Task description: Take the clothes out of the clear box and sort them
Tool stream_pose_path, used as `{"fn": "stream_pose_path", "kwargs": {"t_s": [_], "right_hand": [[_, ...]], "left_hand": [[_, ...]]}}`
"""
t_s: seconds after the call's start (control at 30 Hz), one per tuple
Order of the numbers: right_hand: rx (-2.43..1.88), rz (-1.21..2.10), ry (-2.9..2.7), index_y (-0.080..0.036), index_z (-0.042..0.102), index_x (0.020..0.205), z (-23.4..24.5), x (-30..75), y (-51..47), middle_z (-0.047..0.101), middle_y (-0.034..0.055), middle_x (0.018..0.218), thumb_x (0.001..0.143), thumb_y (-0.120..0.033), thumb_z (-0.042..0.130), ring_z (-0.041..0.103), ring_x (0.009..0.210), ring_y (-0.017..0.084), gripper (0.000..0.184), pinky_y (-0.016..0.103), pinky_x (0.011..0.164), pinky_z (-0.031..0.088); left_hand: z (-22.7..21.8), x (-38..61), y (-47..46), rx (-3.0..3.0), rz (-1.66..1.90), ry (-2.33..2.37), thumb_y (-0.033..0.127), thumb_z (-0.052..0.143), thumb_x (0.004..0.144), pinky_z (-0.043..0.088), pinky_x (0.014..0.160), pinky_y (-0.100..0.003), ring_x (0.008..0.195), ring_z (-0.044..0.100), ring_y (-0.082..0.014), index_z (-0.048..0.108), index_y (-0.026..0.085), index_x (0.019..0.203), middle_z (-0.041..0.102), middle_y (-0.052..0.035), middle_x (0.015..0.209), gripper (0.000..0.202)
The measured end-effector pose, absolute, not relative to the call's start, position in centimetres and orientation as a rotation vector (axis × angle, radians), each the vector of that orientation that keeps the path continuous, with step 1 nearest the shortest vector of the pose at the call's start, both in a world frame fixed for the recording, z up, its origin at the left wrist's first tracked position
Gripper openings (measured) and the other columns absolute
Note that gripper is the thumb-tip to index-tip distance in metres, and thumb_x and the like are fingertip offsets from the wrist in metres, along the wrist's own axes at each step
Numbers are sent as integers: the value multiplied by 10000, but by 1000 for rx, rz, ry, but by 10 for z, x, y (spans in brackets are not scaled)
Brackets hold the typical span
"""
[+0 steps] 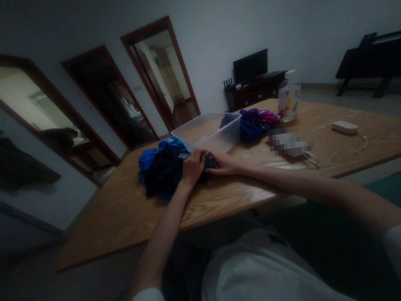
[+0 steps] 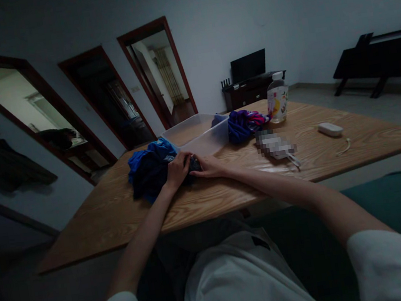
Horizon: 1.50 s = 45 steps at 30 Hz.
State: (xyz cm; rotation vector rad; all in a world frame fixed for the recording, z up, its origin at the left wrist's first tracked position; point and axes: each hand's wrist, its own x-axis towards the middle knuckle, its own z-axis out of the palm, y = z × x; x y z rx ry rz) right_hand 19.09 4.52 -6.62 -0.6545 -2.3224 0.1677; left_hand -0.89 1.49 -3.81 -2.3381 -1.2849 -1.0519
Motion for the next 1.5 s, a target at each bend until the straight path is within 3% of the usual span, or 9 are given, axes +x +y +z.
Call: {"fn": "stream_pose_path", "kwargs": {"t_s": [0.1,0.3,0.63,0.9,1.0,1.13,1.3,1.4,1.5], "right_hand": [[-722,132,-2374,-107,554,1305,-67,190,46,718,152,1015,942,-614,629,654,827,265,628,329,759,482],[-642,239,-2386,-127,605,1138,-79,185,56,721,138,1012,1030,-389,520,646,840,234,296,331,810,499],[-659,421,-2322,-133,644,997,-89,183,68,728,126,1002,1036,-373,467,641,865,238,301,358,852,509],[-560,34,-2578,-133,640,1060,-52,197,36,727,116,881,1018,-499,489,630,731,211,398,291,710,410],[-508,-52,-2603,-153,614,1146,-41,198,19,715,84,844,1018,-517,484,624,690,206,408,286,656,380],[-270,-232,-2551,-185,624,1035,-41,176,-6,684,82,828,1039,-385,484,609,679,185,244,299,629,378],[210,-202,-2686,-203,623,999,-43,111,-52,666,95,897,1032,-305,511,634,820,205,155,321,723,464],[381,-150,-2770,-176,634,1133,-42,59,-81,676,146,1087,1021,-335,525,643,1004,245,223,366,853,514],[487,-94,-2800,-150,530,1430,-49,6,-103,564,194,1433,967,-308,587,512,1359,321,493,482,1107,450]], "left_hand": [[-39,-9,17,-2340,-1082,-1305,237,432,1081,533,845,-274,1026,719,-190,613,219,1208,726,-54,1134,221],[-35,-7,11,-2400,-1023,-1282,289,446,1079,536,868,-284,1036,711,-195,634,212,1170,721,-64,1125,223],[-29,-1,3,-2376,-927,-1288,335,480,1065,531,796,-286,986,698,-195,631,211,1132,702,-58,1105,207],[-8,8,-91,-2373,-1182,-1225,293,479,1045,551,930,-335,1023,685,-188,623,227,1159,696,-77,1102,195],[-45,2,-160,-2482,-1172,-1167,287,477,1024,575,861,-332,934,707,-174,658,265,1087,725,-59,975,193],[-118,-26,-217,-2574,-1049,-889,378,572,957,571,708,-315,678,656,-143,668,294,879,675,4,729,149],[-196,-105,-216,-2275,-966,-1469,334,491,959,520,611,-334,533,567,-159,551,261,663,553,-8,551,311],[-242,-156,-216,-1963,-974,-1801,327,434,959,479,587,-338,549,580,-180,514,250,631,560,-37,550,346],[-290,-200,-237,-1663,-982,-2114,308,392,974,494,667,-337,665,635,-198,566,224,699,639,-75,657,336]]}}
